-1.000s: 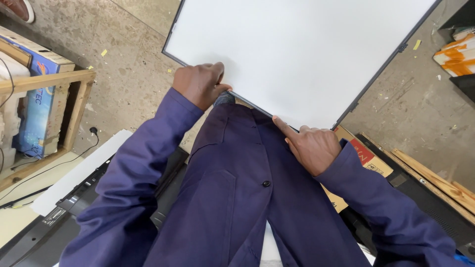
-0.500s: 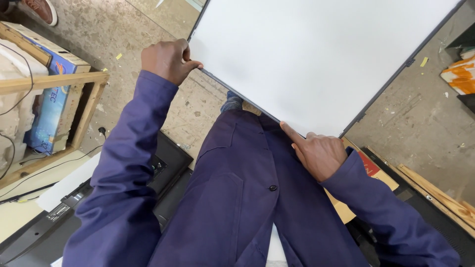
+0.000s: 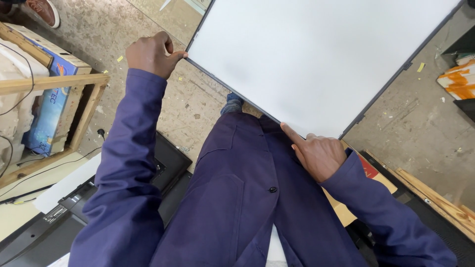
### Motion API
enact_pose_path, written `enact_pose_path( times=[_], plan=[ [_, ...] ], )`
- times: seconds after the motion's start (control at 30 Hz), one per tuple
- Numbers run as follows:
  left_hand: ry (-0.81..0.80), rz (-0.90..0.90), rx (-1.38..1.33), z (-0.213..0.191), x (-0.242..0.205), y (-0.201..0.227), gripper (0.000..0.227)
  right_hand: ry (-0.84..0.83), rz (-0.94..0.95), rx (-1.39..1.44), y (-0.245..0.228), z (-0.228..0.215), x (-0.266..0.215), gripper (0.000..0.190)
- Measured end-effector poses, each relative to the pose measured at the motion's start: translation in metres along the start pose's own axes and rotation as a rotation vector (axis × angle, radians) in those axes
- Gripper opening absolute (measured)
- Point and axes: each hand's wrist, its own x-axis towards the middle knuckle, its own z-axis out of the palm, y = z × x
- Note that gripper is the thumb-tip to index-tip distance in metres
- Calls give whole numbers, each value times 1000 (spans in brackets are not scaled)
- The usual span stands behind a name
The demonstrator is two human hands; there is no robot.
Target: The person applies black tape along the edges of a white rectangular screen assembly by hand and using shears to cut the tape.
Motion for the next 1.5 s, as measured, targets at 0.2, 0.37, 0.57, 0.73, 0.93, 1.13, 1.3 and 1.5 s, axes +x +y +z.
enact_pose_path(
  times=[0.2, 0.37, 0.57, 0.73, 0.93, 1.13, 1.3, 1.5],
  plan=[
    [4, -159, -438, -28, -38, 55, 45, -37, 19, 15, -5, -5, 7, 61],
    [-518, -472, -1346, 4, -97, 153, 37, -101, 41, 115, -5, -21, 7, 61],
    [-638, -401, -1847, 10, -105, 219, 36, -111, 42, 129, -5, -23, 6, 61],
    [-526, -463, -1890, 3, -102, 222, 33, -117, 63, 147, -4, -31, -2, 60],
    [-525, -509, -1972, 14, -105, 219, 34, -194, 111, 130, 3, -40, -26, 59],
    [-517, -510, -1973, 17, -107, 219, 33, -291, 133, 108, 13, -38, -48, 64],
    [-502, -485, -1946, 19, -107, 218, 32, -270, 149, 59, 14, -29, -55, 63],
    [-474, -496, -1926, 14, -106, 219, 33, -179, 125, 38, 16, -17, -59, 63]
  ],
)
